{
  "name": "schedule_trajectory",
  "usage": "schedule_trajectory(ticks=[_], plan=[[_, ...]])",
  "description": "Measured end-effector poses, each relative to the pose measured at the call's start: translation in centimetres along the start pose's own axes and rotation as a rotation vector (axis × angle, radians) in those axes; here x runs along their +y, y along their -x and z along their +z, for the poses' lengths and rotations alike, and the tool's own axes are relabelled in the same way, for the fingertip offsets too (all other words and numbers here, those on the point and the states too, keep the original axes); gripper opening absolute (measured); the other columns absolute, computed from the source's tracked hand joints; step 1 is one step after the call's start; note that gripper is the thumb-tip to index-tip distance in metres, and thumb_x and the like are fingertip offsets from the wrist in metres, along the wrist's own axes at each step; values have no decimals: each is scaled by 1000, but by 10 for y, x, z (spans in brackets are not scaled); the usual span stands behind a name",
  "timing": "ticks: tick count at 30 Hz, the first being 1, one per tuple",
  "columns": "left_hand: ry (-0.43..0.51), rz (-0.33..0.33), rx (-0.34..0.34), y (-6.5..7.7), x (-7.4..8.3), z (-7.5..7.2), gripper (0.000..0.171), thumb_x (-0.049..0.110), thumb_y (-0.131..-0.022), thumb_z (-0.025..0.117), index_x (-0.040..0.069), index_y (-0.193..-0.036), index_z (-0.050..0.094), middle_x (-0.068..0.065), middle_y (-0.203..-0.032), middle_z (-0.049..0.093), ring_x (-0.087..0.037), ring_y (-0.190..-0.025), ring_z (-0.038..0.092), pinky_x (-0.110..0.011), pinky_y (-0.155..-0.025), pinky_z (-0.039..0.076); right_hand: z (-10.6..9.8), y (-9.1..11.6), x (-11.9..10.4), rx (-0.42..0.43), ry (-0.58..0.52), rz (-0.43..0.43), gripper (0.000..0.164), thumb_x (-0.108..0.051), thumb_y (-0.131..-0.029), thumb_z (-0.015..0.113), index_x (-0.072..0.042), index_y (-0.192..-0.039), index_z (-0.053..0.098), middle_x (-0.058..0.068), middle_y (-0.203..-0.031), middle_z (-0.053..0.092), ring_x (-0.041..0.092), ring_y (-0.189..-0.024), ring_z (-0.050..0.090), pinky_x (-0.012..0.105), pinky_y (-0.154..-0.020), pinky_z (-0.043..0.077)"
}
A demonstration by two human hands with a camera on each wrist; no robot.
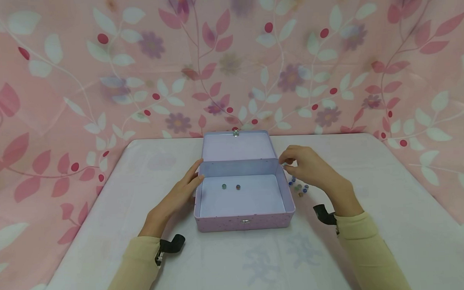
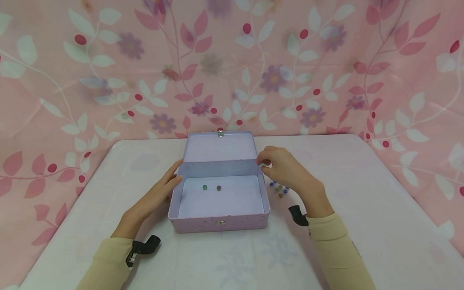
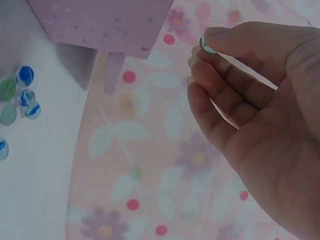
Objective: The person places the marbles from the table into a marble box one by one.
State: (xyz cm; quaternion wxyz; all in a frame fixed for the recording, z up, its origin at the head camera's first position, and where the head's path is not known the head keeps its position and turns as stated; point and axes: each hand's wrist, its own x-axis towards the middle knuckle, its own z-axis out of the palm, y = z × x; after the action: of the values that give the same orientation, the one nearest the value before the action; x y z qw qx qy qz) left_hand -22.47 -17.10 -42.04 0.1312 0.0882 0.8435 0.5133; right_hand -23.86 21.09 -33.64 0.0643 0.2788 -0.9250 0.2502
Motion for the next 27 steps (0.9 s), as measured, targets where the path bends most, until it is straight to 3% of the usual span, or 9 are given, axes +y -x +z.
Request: schedule_trajectory(ticks=[10, 17, 27], plan=[[-8, -6, -1, 0, 0, 0, 62, 66, -98, 39, 59, -151, 8, -5, -168, 15, -37, -153, 19, -63, -106, 43, 14, -4, -12, -28, -15, -51, 14, 1, -85, 70, -9, -94, 73, 0, -93, 66, 17, -90, 62, 35, -82, 56], [8, -22, -7, -3, -3, 0, 60, 58, -102, 39, 55, -153, 7, -8, -168, 14, -38, -153, 20, -63, -105, 44, 24, -5, -19, -50, -27, -75, 16, 3, -84, 71, -10, -93, 73, 0, -91, 65, 17, -88, 60, 41, -81, 56], [3, -1, 1, -2, -3, 0, 58, 60, -101, 40, 59, -151, 11, -8, -167, 18, -39, -151, 24, -61, -102, 47, 42, -9, -35, -158, 42, -105, 11, -2, -86, 72, -9, -94, 73, -2, -90, 64, 15, -85, 59, 29, -77, 52]])
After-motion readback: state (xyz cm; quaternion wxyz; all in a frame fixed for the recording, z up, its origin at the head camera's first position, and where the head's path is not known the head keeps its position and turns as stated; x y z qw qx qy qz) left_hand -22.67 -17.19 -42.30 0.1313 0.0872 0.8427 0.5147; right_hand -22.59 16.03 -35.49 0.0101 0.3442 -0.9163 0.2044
